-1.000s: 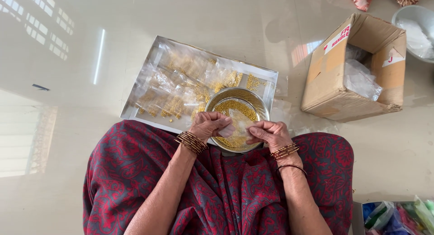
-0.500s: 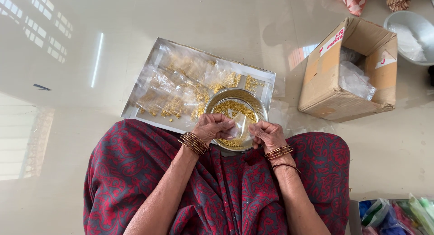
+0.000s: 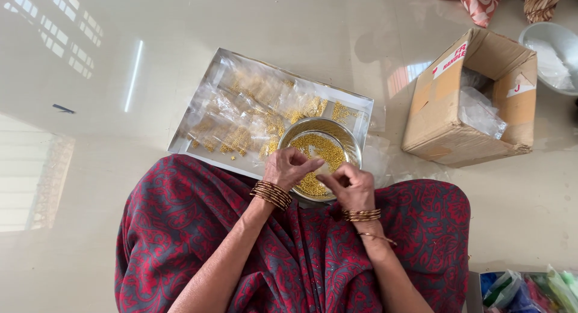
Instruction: The person packages small gold-colored beads from a bowl into individual plastic bags.
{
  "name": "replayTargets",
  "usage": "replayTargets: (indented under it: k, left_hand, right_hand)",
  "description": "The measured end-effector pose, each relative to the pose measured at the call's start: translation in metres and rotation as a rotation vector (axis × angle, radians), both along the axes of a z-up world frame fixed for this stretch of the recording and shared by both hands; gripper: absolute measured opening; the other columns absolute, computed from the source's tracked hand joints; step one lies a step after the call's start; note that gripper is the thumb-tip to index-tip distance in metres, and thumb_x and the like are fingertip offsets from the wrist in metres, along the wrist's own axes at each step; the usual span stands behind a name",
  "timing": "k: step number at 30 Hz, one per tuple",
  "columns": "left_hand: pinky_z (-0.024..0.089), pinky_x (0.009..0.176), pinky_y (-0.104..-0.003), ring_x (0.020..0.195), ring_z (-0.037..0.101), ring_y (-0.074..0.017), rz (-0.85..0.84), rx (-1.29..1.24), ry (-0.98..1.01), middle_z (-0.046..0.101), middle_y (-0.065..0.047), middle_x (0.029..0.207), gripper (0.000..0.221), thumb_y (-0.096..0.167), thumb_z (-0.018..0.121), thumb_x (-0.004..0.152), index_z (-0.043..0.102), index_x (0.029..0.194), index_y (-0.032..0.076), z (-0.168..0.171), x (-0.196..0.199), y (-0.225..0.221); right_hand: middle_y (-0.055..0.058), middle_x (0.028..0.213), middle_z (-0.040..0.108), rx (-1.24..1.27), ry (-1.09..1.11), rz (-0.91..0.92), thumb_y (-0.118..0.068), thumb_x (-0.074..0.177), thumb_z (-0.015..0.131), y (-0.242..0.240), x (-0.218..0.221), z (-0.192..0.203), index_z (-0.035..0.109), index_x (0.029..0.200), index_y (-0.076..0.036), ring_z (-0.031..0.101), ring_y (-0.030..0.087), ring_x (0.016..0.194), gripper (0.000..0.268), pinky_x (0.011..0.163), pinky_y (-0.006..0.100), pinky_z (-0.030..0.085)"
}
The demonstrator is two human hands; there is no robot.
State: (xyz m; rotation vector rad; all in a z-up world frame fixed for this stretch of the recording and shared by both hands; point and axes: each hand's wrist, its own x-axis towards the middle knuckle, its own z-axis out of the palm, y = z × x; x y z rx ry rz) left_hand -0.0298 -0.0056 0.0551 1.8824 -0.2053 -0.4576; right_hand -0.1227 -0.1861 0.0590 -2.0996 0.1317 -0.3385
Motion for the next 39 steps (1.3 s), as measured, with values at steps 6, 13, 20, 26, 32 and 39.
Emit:
replayTargets:
  k: [6, 13, 20, 26, 32, 39]
  left_hand:
    - [0.061, 0.050, -0.027, 0.058, 0.073, -0.0121, -0.071, -0.260, 0.112, 0.074, -0.009, 0.070, 0.043, 0.038, 0.080, 0.084, 0.075, 0.088, -0.004, -0.036, 0.001, -0.008]
    - [0.058, 0.055, -0.027, 0.063, 0.070, -0.0129, -0.118, -0.141, -0.161, 0.075, -0.010, 0.072, 0.030, 0.025, 0.085, 0.082, 0.078, 0.084, -0.004, -0.050, 0.001, -0.007]
    - [0.064, 0.057, -0.029, 0.063, 0.073, -0.0148, -0.120, -0.397, 0.350, 0.075, -0.011, 0.076, 0.026, 0.022, 0.079, 0.090, 0.074, 0.088, -0.004, -0.051, 0.008, -0.005]
    - [0.067, 0.063, -0.031, 0.069, 0.077, -0.0177, -0.099, -0.525, 0.520, 0.077, -0.015, 0.081, 0.030, 0.022, 0.080, 0.088, 0.073, 0.092, -0.007, -0.045, 0.012, -0.005]
    - [0.068, 0.064, -0.031, 0.069, 0.078, -0.0181, -0.097, -0.560, 0.535, 0.077, -0.015, 0.081, 0.028, 0.020, 0.080, 0.088, 0.073, 0.092, -0.007, -0.041, 0.011, -0.006]
    - [0.060, 0.057, -0.027, 0.059, 0.072, -0.0121, -0.067, -0.144, -0.049, 0.077, -0.008, 0.070, 0.014, 0.014, 0.079, 0.084, 0.077, 0.078, 0.002, -0.049, 0.003, -0.012]
  right_hand:
    - [0.007, 0.073, 0.063, -0.433, -0.305, 0.070, -0.019, 0.078, 0.089, 0.028, -0.005, 0.020, 0.059, 0.075, -0.005, 0.065, 0.020, 0.062, 0.034, 0.053, 0.035, 0.051]
    - [0.006, 0.071, 0.062, -0.457, -0.307, 0.111, -0.017, 0.077, 0.090, 0.027, -0.004, 0.019, 0.060, 0.076, -0.005, 0.064, 0.023, 0.064, 0.032, 0.054, 0.038, 0.051]
    - [0.005, 0.071, 0.063, -0.364, -0.272, 0.062, -0.017, 0.079, 0.089, 0.027, -0.005, 0.012, 0.059, 0.076, -0.006, 0.063, 0.018, 0.058, 0.032, 0.051, 0.034, 0.049]
    - [0.003, 0.068, 0.061, -0.276, -0.275, 0.019, -0.019, 0.082, 0.089, 0.026, -0.004, 0.010, 0.057, 0.075, -0.006, 0.060, 0.013, 0.053, 0.034, 0.048, 0.029, 0.047]
    - [0.002, 0.068, 0.061, -0.210, -0.285, -0.014, -0.022, 0.083, 0.088, 0.022, -0.004, 0.006, 0.059, 0.077, -0.006, 0.060, 0.012, 0.052, 0.034, 0.048, 0.028, 0.048]
    - [0.006, 0.074, 0.066, -0.403, -0.344, 0.071, -0.031, 0.084, 0.085, 0.028, -0.003, 0.015, 0.060, 0.080, -0.006, 0.067, 0.021, 0.064, 0.034, 0.056, 0.033, 0.051]
